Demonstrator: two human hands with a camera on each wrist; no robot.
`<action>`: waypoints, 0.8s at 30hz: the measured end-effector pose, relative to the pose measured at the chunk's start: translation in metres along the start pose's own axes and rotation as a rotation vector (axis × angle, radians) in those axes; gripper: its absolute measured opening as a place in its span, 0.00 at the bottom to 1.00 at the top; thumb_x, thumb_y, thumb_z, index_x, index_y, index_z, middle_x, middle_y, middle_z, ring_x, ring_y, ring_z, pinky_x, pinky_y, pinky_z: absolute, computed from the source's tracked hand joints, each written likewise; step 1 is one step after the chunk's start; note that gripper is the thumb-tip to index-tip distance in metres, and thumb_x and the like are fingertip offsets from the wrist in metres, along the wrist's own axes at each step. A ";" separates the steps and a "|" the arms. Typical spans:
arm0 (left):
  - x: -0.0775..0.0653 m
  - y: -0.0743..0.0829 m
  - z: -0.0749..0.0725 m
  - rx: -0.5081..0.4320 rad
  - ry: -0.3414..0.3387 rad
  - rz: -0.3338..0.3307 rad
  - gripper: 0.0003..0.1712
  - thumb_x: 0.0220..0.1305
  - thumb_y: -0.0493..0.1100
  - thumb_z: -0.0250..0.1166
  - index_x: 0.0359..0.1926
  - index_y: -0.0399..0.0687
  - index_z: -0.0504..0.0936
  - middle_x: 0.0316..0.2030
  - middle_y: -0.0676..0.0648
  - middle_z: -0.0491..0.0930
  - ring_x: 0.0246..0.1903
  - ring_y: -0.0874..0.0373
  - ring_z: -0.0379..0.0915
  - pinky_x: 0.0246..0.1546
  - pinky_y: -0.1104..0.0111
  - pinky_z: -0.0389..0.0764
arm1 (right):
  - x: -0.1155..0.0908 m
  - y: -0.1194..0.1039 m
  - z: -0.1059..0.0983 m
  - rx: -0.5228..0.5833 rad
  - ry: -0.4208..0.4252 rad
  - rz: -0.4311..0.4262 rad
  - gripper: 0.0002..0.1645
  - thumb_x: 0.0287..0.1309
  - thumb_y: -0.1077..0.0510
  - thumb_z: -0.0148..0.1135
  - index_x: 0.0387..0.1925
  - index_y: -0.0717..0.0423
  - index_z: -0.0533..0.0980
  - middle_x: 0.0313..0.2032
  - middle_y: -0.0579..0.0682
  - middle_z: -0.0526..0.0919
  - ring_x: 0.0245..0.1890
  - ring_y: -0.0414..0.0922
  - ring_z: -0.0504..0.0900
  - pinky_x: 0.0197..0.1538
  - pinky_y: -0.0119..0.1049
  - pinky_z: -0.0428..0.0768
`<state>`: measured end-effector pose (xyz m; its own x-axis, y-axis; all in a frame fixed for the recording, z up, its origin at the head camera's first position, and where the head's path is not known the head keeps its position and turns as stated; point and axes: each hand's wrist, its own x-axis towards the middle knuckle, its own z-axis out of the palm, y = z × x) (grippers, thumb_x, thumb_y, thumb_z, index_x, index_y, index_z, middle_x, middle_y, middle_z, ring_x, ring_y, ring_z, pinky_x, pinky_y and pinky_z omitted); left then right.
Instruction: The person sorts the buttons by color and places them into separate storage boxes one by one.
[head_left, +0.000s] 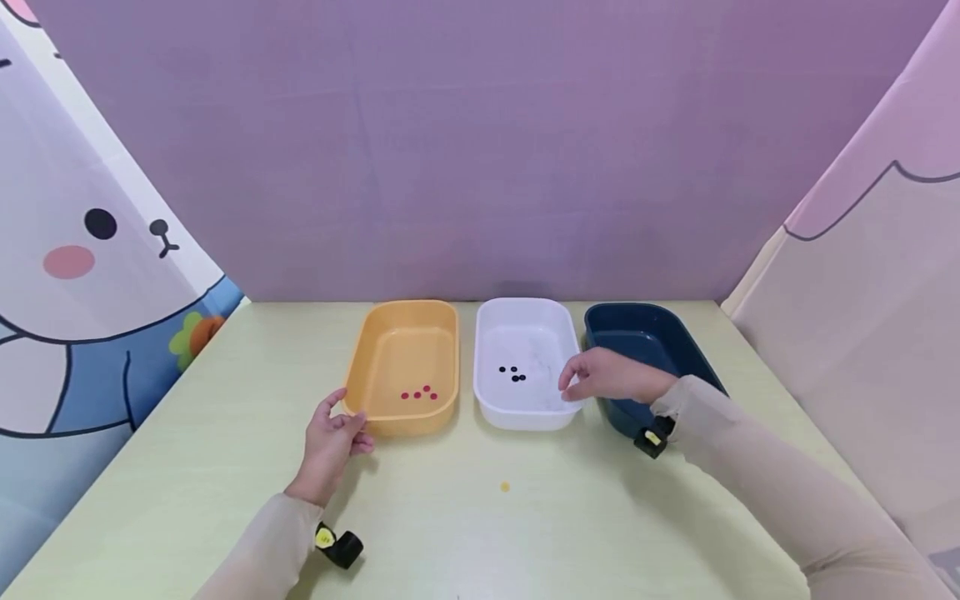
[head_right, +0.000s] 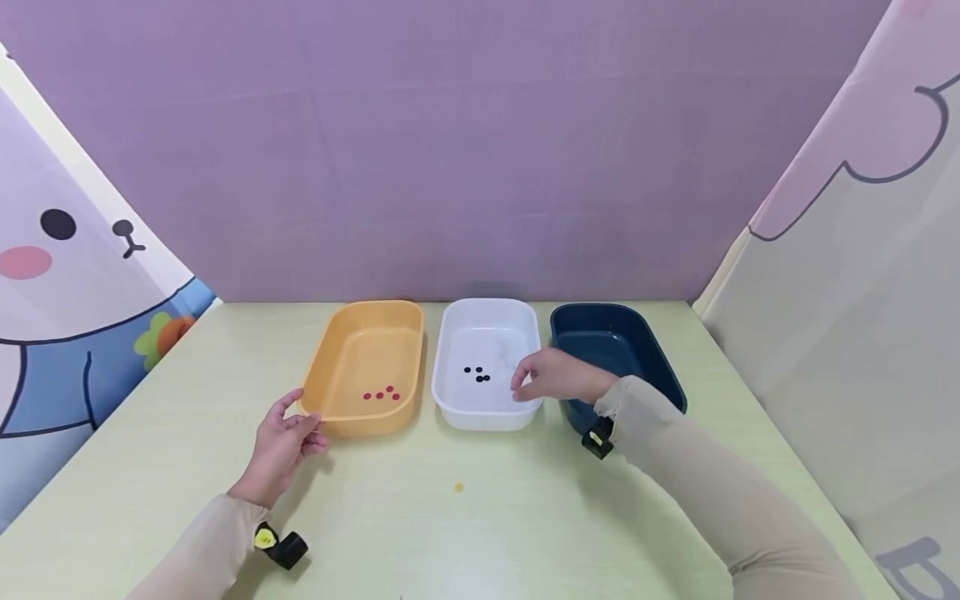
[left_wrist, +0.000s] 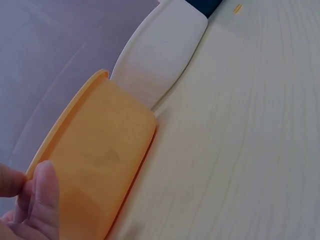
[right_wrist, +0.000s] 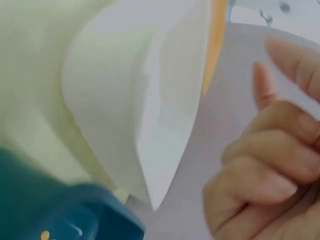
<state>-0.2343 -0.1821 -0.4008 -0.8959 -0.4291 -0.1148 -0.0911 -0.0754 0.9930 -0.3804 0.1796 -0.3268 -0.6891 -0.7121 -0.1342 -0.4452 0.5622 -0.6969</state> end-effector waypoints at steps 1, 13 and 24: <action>0.000 0.000 0.000 0.000 0.001 0.000 0.35 0.70 0.29 0.52 0.72 0.39 0.46 0.24 0.53 0.72 0.16 0.65 0.74 0.22 0.75 0.81 | 0.000 -0.001 0.005 -0.021 -0.014 -0.030 0.06 0.56 0.60 0.66 0.34 0.59 0.81 0.18 0.43 0.67 0.21 0.40 0.65 0.27 0.30 0.65; 0.000 0.000 0.000 0.003 0.002 0.002 0.35 0.70 0.30 0.52 0.72 0.39 0.46 0.24 0.53 0.72 0.16 0.65 0.75 0.22 0.74 0.81 | -0.003 -0.011 0.050 -0.216 -0.127 -0.224 0.07 0.54 0.64 0.66 0.37 0.61 0.81 0.16 0.39 0.64 0.18 0.34 0.63 0.24 0.27 0.66; 0.000 0.000 0.000 0.009 0.003 0.002 0.36 0.70 0.30 0.52 0.72 0.38 0.46 0.23 0.53 0.72 0.16 0.64 0.75 0.22 0.74 0.81 | 0.005 -0.006 0.089 -0.349 -0.146 -0.328 0.08 0.51 0.63 0.63 0.35 0.55 0.82 0.15 0.36 0.63 0.18 0.31 0.61 0.24 0.24 0.64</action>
<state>-0.2343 -0.1818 -0.4008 -0.8949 -0.4317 -0.1127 -0.0933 -0.0659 0.9934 -0.3302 0.1353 -0.3856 -0.4046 -0.9124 -0.0621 -0.8068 0.3881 -0.4454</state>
